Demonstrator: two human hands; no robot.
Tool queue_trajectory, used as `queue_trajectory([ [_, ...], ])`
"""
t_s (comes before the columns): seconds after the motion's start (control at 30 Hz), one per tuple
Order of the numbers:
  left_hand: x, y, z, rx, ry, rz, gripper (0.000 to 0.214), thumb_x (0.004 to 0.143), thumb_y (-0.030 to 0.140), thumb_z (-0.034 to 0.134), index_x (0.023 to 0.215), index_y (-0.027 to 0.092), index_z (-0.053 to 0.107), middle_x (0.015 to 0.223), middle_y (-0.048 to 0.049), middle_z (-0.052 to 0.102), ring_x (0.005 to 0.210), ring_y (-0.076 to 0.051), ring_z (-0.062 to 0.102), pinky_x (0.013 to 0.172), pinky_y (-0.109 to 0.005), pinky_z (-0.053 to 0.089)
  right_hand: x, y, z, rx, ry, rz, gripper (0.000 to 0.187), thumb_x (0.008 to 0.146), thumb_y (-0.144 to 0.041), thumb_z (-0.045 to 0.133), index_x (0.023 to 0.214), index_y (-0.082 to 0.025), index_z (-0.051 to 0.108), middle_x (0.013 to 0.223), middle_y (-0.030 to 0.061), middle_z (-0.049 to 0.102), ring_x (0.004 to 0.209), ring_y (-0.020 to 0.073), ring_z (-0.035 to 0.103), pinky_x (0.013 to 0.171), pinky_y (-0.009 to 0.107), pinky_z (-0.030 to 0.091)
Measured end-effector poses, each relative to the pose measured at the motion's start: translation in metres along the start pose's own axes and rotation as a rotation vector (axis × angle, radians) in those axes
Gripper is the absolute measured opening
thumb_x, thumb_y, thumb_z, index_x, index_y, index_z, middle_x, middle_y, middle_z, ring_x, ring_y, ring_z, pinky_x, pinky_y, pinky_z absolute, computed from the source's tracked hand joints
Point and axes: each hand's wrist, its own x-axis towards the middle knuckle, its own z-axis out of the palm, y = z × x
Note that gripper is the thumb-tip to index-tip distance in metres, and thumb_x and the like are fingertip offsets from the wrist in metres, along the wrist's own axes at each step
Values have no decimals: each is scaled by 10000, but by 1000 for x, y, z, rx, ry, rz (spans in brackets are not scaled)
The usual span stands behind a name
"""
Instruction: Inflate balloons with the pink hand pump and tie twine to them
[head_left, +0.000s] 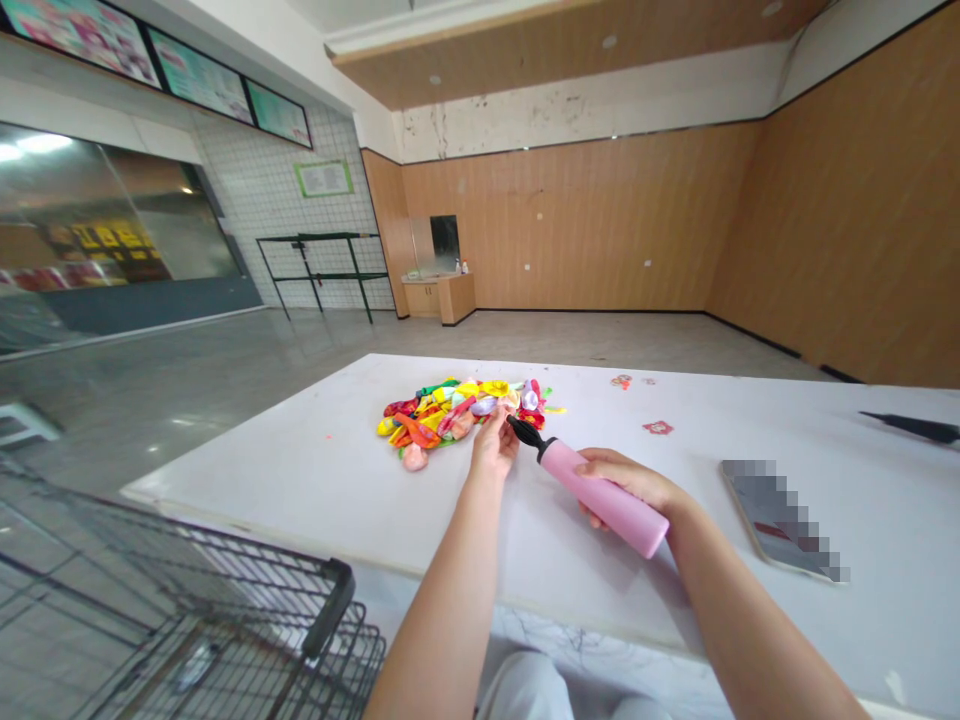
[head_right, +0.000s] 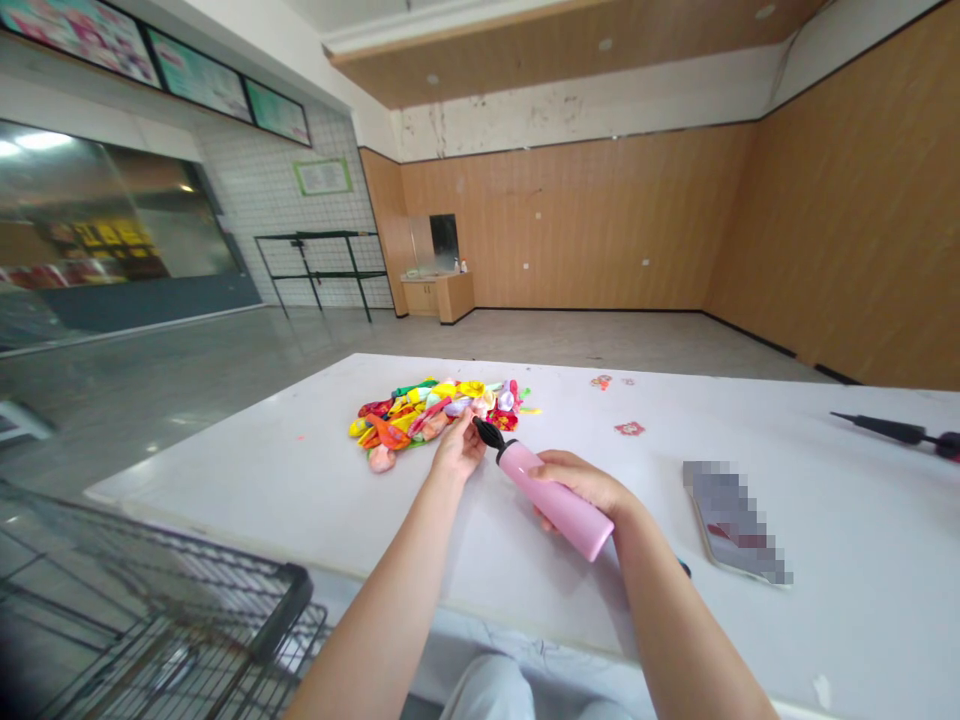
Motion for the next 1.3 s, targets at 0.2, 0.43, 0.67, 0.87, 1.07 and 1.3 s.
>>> queue_trajectory([
  [0.2, -10, -2, 4, 61, -57, -6, 74, 805, 191, 693, 839, 137, 655, 765, -29, 676, 595, -91, 609, 579, -200, 501, 5, 4, -1, -2, 1, -27, 441, 734, -445, 640, 1059, -198, 475, 679, 14, 659, 519, 185, 653, 445, 249, 483],
  [0.43, -17, -3, 7, 161, -78, 13, 140, 753, 212, 748, 823, 128, 660, 781, -41, 683, 592, -89, 603, 572, -190, 484, 9, 5, -2, -35, 8, -58, 472, 702, -435, 684, 1057, -176, 513, 721, 20, 656, 546, 174, 644, 462, 250, 489],
  [0.67, -14, -3, 7, 79, -91, -16, 185, 773, 286, 730, 828, 138, 635, 752, -44, 673, 608, -117, 629, 591, -220, 512, 12, 7, -3, -27, 20, -86, 484, 720, -454, 680, 1071, -164, 518, 715, 40, 666, 550, 177, 647, 467, 248, 488],
  [0.87, -16, -4, 8, 60, -143, 19, 178, 746, 216, 756, 847, 167, 618, 744, -18, 659, 605, -107, 615, 612, -217, 518, 12, 8, -2, 9, 38, -79, 449, 734, -451, 658, 1054, -181, 497, 685, 39, 669, 525, 186, 651, 454, 254, 487],
  [1.07, -18, -5, 9, -24, -223, -53, 171, 755, 188, 743, 885, 159, 636, 753, -11, 647, 598, -98, 596, 618, -215, 514, 9, 6, 4, 45, 18, -69, 503, 714, -434, 668, 1110, -180, 493, 682, 29, 672, 547, 191, 649, 490, 273, 496],
  [1.3, -19, -4, 11, -49, -298, -83, 91, 818, 109, 633, 897, 147, 654, 780, -27, 669, 649, -117, 624, 621, -224, 514, 8, 6, 4, 68, -2, -81, 519, 730, -437, 651, 1149, -179, 485, 675, 23, 664, 546, 192, 640, 484, 276, 484],
])
